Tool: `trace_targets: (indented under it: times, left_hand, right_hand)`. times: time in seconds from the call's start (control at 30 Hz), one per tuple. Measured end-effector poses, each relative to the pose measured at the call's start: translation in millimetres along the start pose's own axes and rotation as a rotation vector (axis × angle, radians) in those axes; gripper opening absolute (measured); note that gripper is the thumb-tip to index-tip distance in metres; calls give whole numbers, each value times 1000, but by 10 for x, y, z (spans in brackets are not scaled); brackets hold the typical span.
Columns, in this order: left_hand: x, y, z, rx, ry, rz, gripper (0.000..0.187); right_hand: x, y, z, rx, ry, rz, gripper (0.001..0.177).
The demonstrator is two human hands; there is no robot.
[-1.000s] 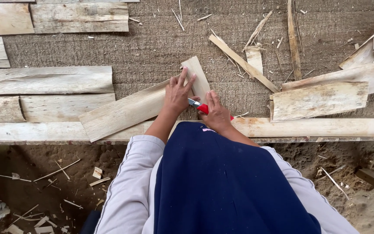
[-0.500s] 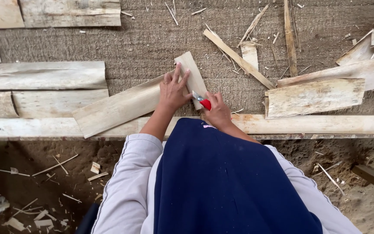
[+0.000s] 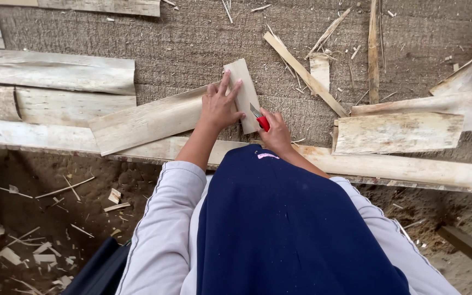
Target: The person trims and shapes thin pieces of wood using a small red utility knife, placing them onto a larger wooden structure.
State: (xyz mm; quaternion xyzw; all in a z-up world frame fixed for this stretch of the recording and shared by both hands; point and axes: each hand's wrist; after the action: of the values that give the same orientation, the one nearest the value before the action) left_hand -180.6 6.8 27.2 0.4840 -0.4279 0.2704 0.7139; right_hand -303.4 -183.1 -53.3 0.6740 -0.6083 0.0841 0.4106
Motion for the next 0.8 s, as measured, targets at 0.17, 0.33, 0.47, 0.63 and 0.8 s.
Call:
trace_targets:
  times: [0.17, 0.33, 0.47, 0.63, 0.8]
  left_hand:
    - [81, 35, 3, -20, -7, -7, 94]
    - [98, 37, -5, -29, 18, -9, 89]
    - [153, 40, -2, -36, 8, -14, 89]
    - [47, 27, -33, -50, -16, -18, 90]
    - [112, 47, -15, -55, -7, -13, 89]
  right_hand:
    - [70, 93, -196, -29, 31, 16, 69]
    - [56, 78, -153, -30, -1, 57, 68]
    - [139, -39, -41, -198, -283, 79, 51]
    - [258, -134, -19, -299, -410, 64, 39]
    - [523, -59, -387, -236, -400, -3, 37]
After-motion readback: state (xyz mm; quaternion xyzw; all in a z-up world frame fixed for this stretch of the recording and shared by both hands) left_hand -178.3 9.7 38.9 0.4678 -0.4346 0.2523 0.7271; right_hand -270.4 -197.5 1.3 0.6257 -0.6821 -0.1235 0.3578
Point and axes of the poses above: each hand's wrist, its own y-axis away from the middle knuckle, its own x-axis out of the back of the hand, z = x × y
